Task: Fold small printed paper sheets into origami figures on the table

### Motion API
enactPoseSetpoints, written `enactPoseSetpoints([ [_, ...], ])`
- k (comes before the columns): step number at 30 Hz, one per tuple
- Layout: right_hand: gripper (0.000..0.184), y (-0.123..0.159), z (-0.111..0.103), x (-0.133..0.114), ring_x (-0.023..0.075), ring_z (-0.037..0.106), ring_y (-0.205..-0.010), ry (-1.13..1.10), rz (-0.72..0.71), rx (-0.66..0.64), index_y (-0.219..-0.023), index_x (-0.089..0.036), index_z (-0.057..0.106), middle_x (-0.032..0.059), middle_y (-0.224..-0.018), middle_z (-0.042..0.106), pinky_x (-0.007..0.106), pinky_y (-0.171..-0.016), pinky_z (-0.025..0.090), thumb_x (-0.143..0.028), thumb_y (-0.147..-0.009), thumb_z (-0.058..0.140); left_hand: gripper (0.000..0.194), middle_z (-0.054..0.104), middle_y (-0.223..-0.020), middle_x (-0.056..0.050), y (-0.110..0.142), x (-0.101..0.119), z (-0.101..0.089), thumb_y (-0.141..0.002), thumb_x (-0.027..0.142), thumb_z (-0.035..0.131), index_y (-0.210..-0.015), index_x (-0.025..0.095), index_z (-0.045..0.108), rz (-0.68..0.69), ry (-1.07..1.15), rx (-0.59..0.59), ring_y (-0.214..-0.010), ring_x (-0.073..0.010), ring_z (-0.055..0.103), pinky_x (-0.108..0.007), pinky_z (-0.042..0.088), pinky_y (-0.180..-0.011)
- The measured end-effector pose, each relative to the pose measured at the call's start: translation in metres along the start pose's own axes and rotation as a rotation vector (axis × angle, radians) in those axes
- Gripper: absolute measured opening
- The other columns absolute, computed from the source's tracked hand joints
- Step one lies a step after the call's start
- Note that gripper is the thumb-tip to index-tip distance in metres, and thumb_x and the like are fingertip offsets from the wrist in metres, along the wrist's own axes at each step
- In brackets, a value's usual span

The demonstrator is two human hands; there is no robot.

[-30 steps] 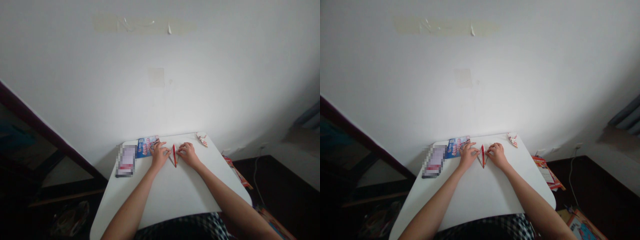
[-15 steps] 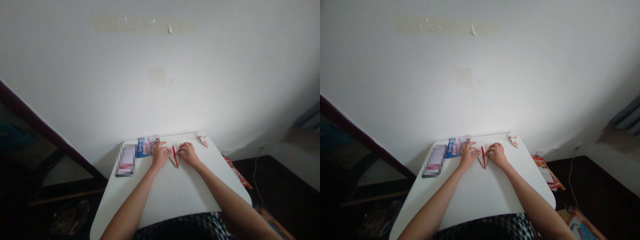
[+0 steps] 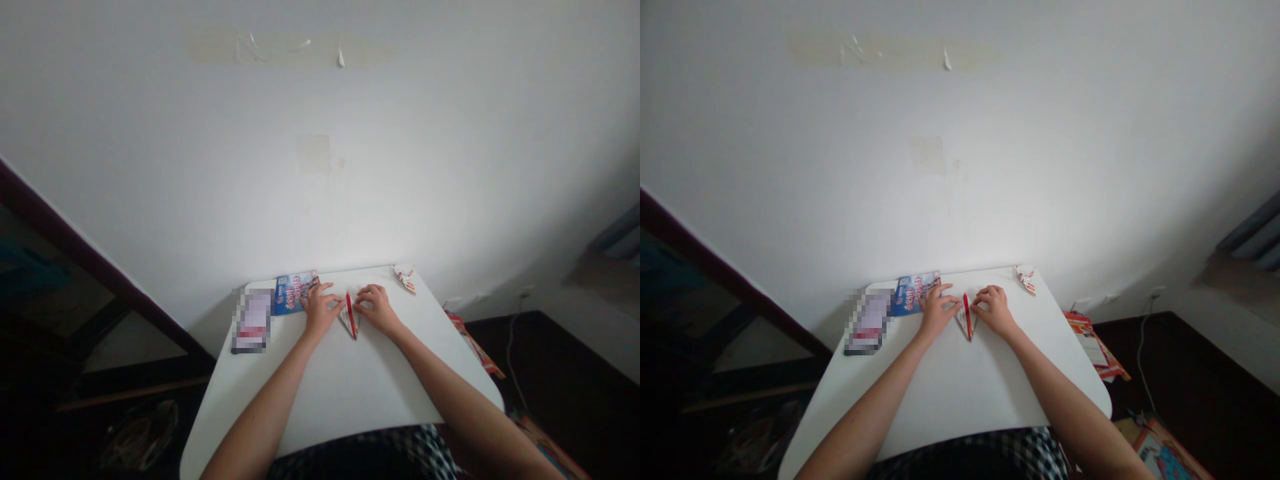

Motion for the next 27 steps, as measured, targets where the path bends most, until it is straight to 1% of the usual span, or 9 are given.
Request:
enactPoseSetpoints([
  [3,0.007,0.0001,-0.0014,-0.0014,0.0281,0.053,-0.117,-0.012,0.003,0.006,-0.088,-0.027,0.078,0.007,-0.109,0.069,0.047,-0.103,0.043,-0.032,-0.089,0.073,0.004,0.066,-0.139,-0.004,0.0007,0.0015,0.0013,-0.081,0.028,0.081,-0.078,0.03,0.082,0.008,-0.005,-0.005,-0.141,-0.0337,0.045,-0.075,0.018,-0.12],
  [8,0.006,0.0005,-0.0007,-0.0041,0.028,0.053,-0.117,-0.018,-0.007,-0.002,-0.087,-0.027,0.077,0.0072,-0.11,0.069,0.047,-0.104,0.043,-0.031,-0.089,0.074,0.005,0.066,-0.138,-0.004,0.0002,0.0022,0.0017,-0.084,0.03,0.078,-0.084,0.032,0.083,-0.002,-0.003,-0.009,-0.142,-0.0343,0.045,-0.075,0.019,-0.121],
  [12,0.005,0.0011,0.0012,-0.0047,0.0282,0.053,-0.118,-0.01,-0.015,-0.008,-0.087,-0.027,0.077,0.0073,-0.111,0.069,0.048,-0.104,0.044,-0.031,-0.089,0.074,0.005,0.066,-0.14,-0.003,0.0001,0.0023,0.0,-0.083,0.029,0.079,-0.08,0.031,0.082,-0.017,0.003,-0.007,-0.141,-0.0346,0.046,-0.078,0.016,-0.119],
  [15,0.005,0.0011,0.0012,-0.0049,0.0281,0.053,-0.119,-0.014,-0.022,0.003,-0.088,-0.028,0.078,0.0069,-0.111,0.069,0.048,-0.104,0.044,-0.031,-0.088,0.074,0.006,0.065,-0.14,-0.003,0.0007,0.0017,-0.0014,-0.083,0.03,0.079,-0.077,0.03,0.081,-0.024,0.004,0.007,-0.14,-0.0345,0.046,-0.078,0.016,-0.119],
  [21,0.003,0.0014,0.0044,-0.0055,0.029,0.051,-0.121,-0.031,-0.029,-0.033,-0.088,-0.029,0.078,0.0062,-0.113,0.069,0.05,-0.107,0.042,-0.029,-0.088,0.075,0.007,0.064,-0.142,-0.003,0.0007,0.0021,-0.0002,-0.085,0.031,0.077,-0.087,0.035,0.083,-0.007,0.008,0.015,-0.141,-0.0352,0.045,-0.081,0.016,-0.117],
  [27,0.005,0.0021,0.0066,-0.0065,0.0293,0.049,-0.125,-0.024,-0.052,-0.061,-0.088,-0.029,0.078,0.0057,-0.115,0.068,0.05,-0.109,0.041,-0.03,-0.089,0.074,0.006,0.065,-0.141,-0.002,0.0005,0.0018,-0.0013,-0.084,0.029,0.078,-0.081,0.033,0.082,-0.024,0.029,0.02,-0.141,-0.0333,0.046,-0.08,0.016,-0.117],
])
Point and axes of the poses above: each hand's wrist, its own y-axis away from the middle knuckle, its own z-axis out of the palm, x = y × z, the point moved 10 cm from there along -y, towards the middle knuckle
